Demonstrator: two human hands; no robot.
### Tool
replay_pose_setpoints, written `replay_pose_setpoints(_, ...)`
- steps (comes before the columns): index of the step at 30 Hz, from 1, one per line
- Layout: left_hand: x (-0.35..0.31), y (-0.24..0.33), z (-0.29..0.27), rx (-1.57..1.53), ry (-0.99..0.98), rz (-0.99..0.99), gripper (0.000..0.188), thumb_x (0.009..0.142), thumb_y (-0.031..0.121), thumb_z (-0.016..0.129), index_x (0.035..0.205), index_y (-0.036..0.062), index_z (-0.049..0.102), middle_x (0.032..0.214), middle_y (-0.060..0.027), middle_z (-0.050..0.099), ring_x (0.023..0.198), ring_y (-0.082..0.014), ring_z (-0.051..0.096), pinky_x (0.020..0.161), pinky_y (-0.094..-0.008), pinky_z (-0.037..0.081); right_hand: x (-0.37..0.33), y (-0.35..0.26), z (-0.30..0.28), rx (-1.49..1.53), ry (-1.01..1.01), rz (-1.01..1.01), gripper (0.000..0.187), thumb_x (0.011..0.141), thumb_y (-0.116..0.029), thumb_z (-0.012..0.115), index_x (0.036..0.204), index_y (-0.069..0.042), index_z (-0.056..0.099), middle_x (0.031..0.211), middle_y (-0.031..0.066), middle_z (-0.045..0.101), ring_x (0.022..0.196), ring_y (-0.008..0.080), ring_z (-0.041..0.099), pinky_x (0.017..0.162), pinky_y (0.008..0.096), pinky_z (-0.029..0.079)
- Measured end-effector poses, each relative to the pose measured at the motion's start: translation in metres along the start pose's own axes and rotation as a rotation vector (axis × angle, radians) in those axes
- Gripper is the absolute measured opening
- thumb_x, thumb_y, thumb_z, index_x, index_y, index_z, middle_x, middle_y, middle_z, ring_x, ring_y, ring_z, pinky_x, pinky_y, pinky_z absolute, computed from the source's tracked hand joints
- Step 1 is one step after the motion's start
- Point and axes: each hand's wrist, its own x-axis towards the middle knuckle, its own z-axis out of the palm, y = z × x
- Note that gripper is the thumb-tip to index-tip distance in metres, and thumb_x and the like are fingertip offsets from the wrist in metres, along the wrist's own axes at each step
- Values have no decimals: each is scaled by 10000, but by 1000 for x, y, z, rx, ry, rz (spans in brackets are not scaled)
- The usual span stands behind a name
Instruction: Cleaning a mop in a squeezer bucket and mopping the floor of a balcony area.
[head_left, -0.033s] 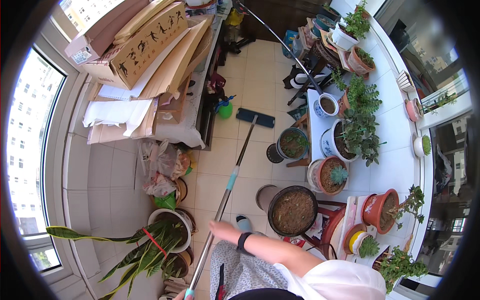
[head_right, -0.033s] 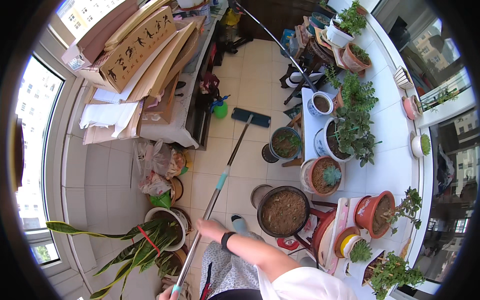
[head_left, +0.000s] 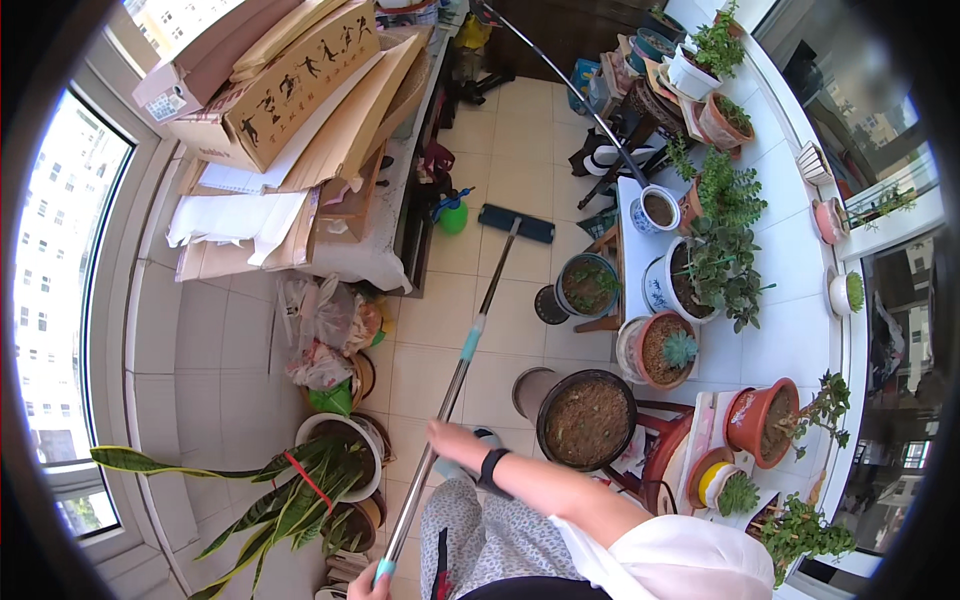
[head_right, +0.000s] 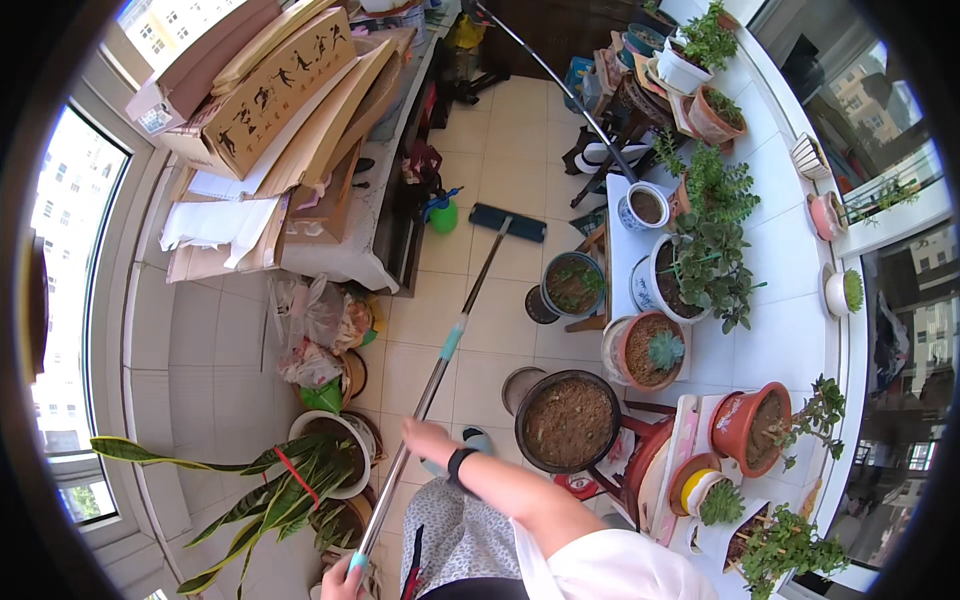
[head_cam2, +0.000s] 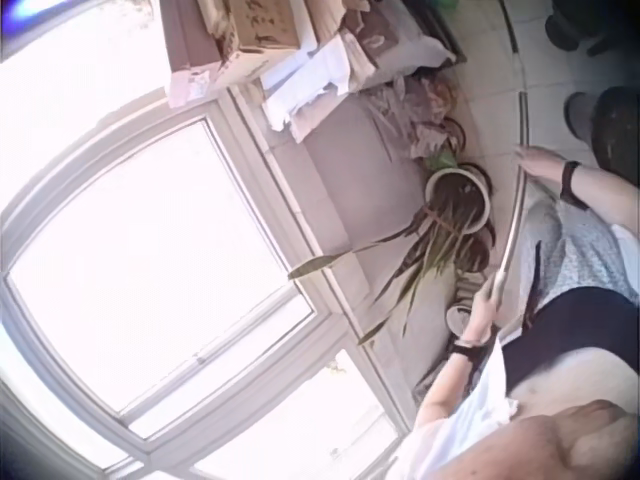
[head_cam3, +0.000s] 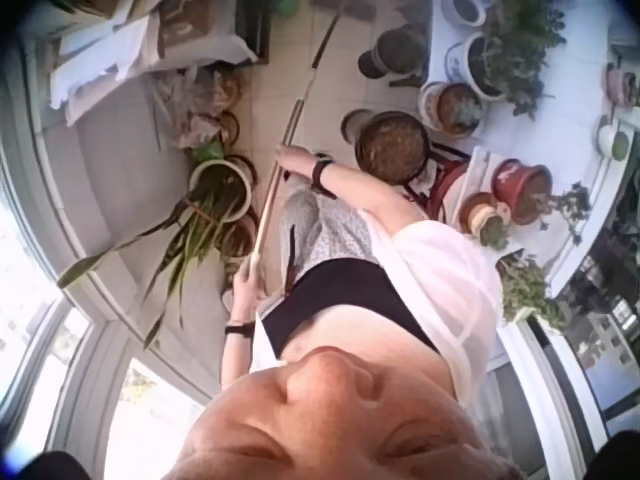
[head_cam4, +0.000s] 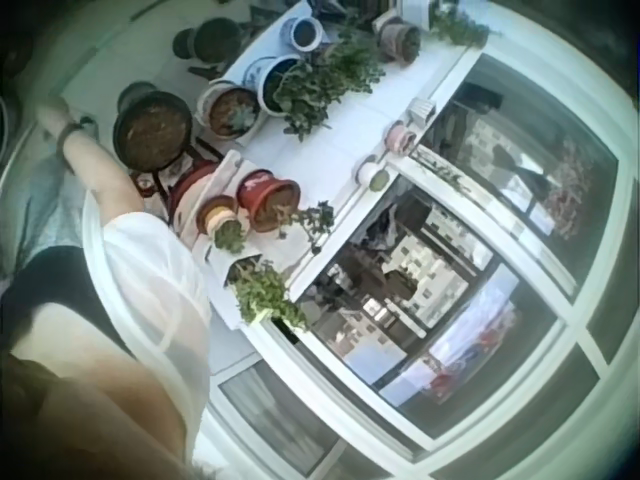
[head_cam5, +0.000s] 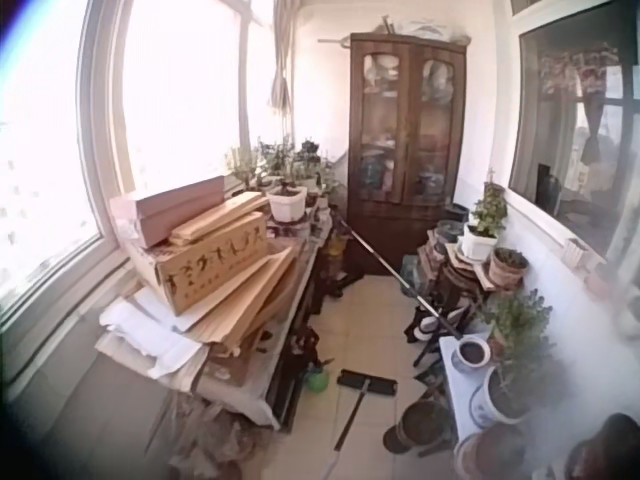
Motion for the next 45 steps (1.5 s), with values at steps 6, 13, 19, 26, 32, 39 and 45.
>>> replay_pose_setpoints(6,105,37,93,148,-153,354,546,889,238,562,1356,32,367,692,-82,605,565,-133,576,530,-279,475,69,52,-141,-223,496,154,555,841,-330,462,1351,-151,338,900,211,626,895,322,618,811,427,468)
replay_pose_setpoints(13,98,-108,52,335,105,519,465,887,297,550,1261,31,476,698,-161,608,561,-217,608,563,-337,493,37,73,-37,-101,83,222,498,860,-323,440,1280,-63,382,1142,236,575,1072,353,559,912,413,420)
replay_pose_setpoints(19,25,-253,7,137,229,398,395,904,305,568,1210,56,554,629,32,510,496,-54,425,448,-215,340,-38,75,131,-199,-85,206,457,891,-325,396,1241,-32,373,1100,250,586,1035,366,573,886,430,432)
replay_pose_setpoints(26,-60,-408,-19,-7,139,102,403,904,311,567,1200,37,570,760,-33,611,615,-86,527,544,-245,429,-128,94,289,-308,-212,86,357,890,-318,395,1074,-12,419,898,230,633,872,381,614,786,464,452)
replay_pose_setpoints(32,-126,-508,-22,-332,283,234,384,902,261,574,1182,-2,571,932,-100,646,829,-115,555,706,-256,458,-195,108,400,-326,-234,1,339,891,-315,389,1076,-34,433,861,236,628,824,394,610,741,486,452)
replay_pose_setpoints(39,-105,-537,-8,-268,331,240,316,911,264,564,1105,20,609,596,33,473,524,-56,404,451,-248,340,-179,86,391,-544,-280,5,357,867,-305,405,1083,-28,468,881,221,637,836,381,617,739,472,474)
replay_pose_setpoints(45,-145,-565,23,-312,322,98,316,911,267,564,1093,13,609,585,32,471,509,-57,401,440,-250,334,-239,114,439,-586,-441,-16,387,879,-317,406,1104,-6,460,911,222,640,864,370,621,749,470,479)
